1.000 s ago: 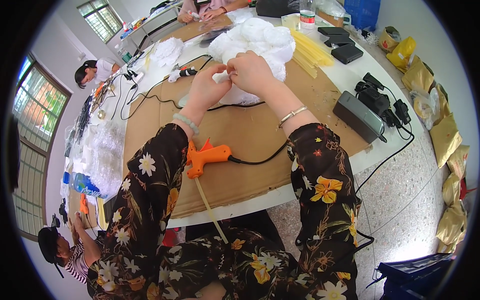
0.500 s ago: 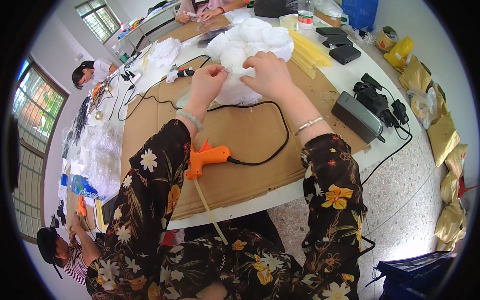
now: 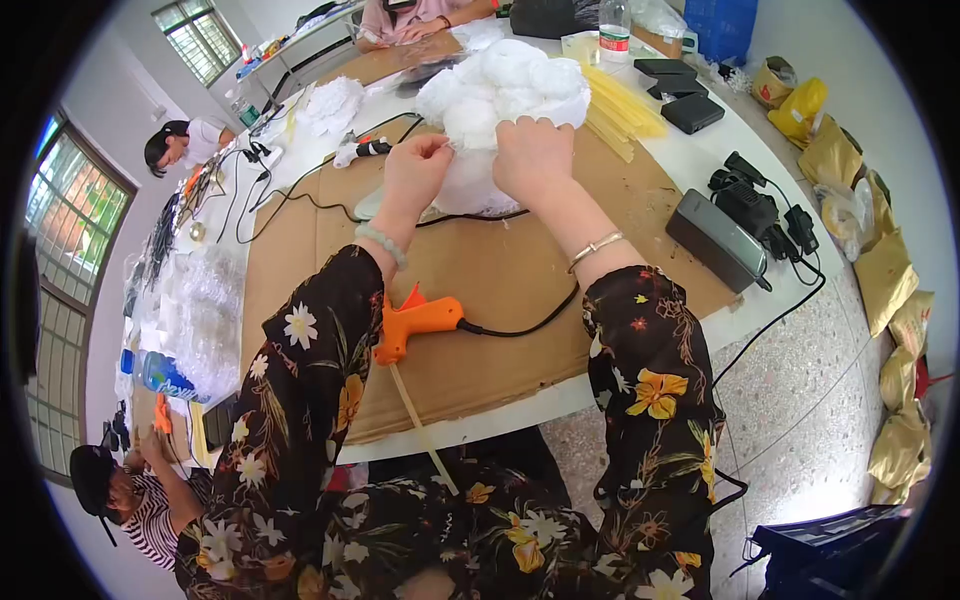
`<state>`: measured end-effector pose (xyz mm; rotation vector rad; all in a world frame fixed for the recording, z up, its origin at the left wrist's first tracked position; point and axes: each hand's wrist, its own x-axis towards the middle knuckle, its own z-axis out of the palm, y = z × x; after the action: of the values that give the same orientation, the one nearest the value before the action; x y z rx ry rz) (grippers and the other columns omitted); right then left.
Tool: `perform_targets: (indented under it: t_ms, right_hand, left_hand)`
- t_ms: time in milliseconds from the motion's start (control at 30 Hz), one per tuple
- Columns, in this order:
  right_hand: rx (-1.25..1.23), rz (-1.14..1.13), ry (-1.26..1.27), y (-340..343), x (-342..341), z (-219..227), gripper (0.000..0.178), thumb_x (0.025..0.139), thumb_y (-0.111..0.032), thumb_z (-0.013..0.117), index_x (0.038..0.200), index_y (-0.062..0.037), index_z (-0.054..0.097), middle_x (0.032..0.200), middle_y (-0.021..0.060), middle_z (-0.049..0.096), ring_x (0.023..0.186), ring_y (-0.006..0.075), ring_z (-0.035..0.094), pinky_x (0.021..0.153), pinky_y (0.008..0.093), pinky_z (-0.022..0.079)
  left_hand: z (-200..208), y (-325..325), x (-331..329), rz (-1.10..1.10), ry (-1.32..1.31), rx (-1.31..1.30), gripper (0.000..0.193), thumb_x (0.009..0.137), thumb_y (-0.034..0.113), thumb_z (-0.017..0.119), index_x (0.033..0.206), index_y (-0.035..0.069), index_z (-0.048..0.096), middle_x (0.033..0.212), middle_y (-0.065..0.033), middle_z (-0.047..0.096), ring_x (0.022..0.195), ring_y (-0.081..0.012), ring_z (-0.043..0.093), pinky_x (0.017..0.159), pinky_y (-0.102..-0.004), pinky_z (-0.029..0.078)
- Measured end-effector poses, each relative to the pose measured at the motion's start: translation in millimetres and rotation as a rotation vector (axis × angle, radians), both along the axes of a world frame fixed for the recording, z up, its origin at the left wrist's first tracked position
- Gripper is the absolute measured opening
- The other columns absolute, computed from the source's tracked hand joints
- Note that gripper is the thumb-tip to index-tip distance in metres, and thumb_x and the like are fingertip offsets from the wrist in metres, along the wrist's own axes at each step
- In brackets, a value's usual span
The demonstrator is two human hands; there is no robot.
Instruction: Applying hot glue to a base and attaching white stuffing to create a plush item.
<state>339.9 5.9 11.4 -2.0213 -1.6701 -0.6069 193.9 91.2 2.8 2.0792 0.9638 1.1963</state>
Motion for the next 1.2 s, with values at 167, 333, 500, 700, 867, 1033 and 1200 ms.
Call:
perform_targets:
  t_ms: [167,333,500,700,867,1033,1200]
  right_hand:
    - [0.036,0.067,0.179,2.7,5.4,-1.2,0.009,0.074,-0.018,0.060,0.079,-0.0112,0.064,0.079,0.0058,0.063,0.078,0.0267,0.060,0.070,0.0411,0.045]
    - [0.125,0.181,0.131,1.5,11.4,3.5,0.007,0.076,-0.016,0.061,0.079,-0.0107,0.064,0.077,0.0049,0.063,0.078,0.0253,0.059,0.070,0.0406,0.045]
    - [0.160,0.321,0.084,3.0,15.9,10.8,0.007,0.075,-0.015,0.061,0.079,-0.0097,0.064,0.077,0.0042,0.062,0.079,0.0251,0.059,0.070,0.0395,0.045]
    - [0.088,0.082,0.038,-1.9,24.2,4.1,0.019,0.075,-0.016,0.062,0.094,-0.0118,0.061,0.083,0.0057,0.063,0.083,0.0247,0.060,0.073,0.0377,0.045]
    - [0.070,0.089,0.143,-4.7,33.3,-2.9,0.021,0.074,-0.015,0.062,0.095,-0.0104,0.060,0.087,0.0068,0.062,0.088,0.0246,0.060,0.074,0.0377,0.046]
    - [0.279,0.318,0.184,-9.5,22.0,1.3,0.021,0.073,-0.012,0.061,0.093,-0.0067,0.060,0.091,0.0080,0.061,0.089,0.0255,0.058,0.075,0.0382,0.047]
    - [0.049,0.432,-0.040,-16.1,17.3,-9.9,0.031,0.071,-0.010,0.059,0.102,-0.0067,0.063,0.103,0.0059,0.061,0.095,0.0271,0.055,0.080,0.0387,0.047]
  left_hand:
    - [-2.6,0.9,-4.0,-0.060,0.028,-0.014,0.031,0.074,0.015,0.064,0.102,0.003,0.066,0.079,-0.0070,0.067,0.071,-0.0153,0.061,0.069,-0.0275,0.049]
    - [10.0,-14.5,6.4,-0.050,0.204,0.327,0.049,0.069,0.018,0.062,0.117,0.009,0.058,0.098,-0.0112,0.064,0.088,-0.0270,0.061,0.080,-0.0351,0.048]
    - [11.4,-13.2,25.2,-0.099,0.326,0.407,0.043,0.071,0.020,0.060,0.113,0.010,0.061,0.098,-0.0156,0.064,0.090,-0.0311,0.061,0.079,-0.0390,0.049]
    - [7.9,4.5,26.2,-0.041,0.107,0.097,0.019,0.076,0.018,0.058,0.082,0.004,0.069,0.070,-0.0175,0.064,0.069,-0.0307,0.064,0.066,-0.0385,0.050]
    - [-1.6,16.2,28.4,0.029,-0.163,-0.186,0.024,0.079,0.022,0.059,0.075,-0.001,0.065,0.057,-0.0129,0.058,0.053,-0.0229,0.056,0.056,-0.0332,0.044]
    - [4.0,14.4,26.0,0.004,-0.072,-0.163,0.029,0.081,0.024,0.061,0.070,-0.003,0.061,0.053,-0.0114,0.053,0.049,-0.0205,0.050,0.053,-0.0332,0.042]
    - [-0.5,18.6,27.6,-0.015,-0.120,-0.126,0.032,0.082,0.025,0.061,0.068,-0.004,0.059,0.052,-0.0098,0.053,0.049,-0.0180,0.049,0.052,-0.0330,0.041]
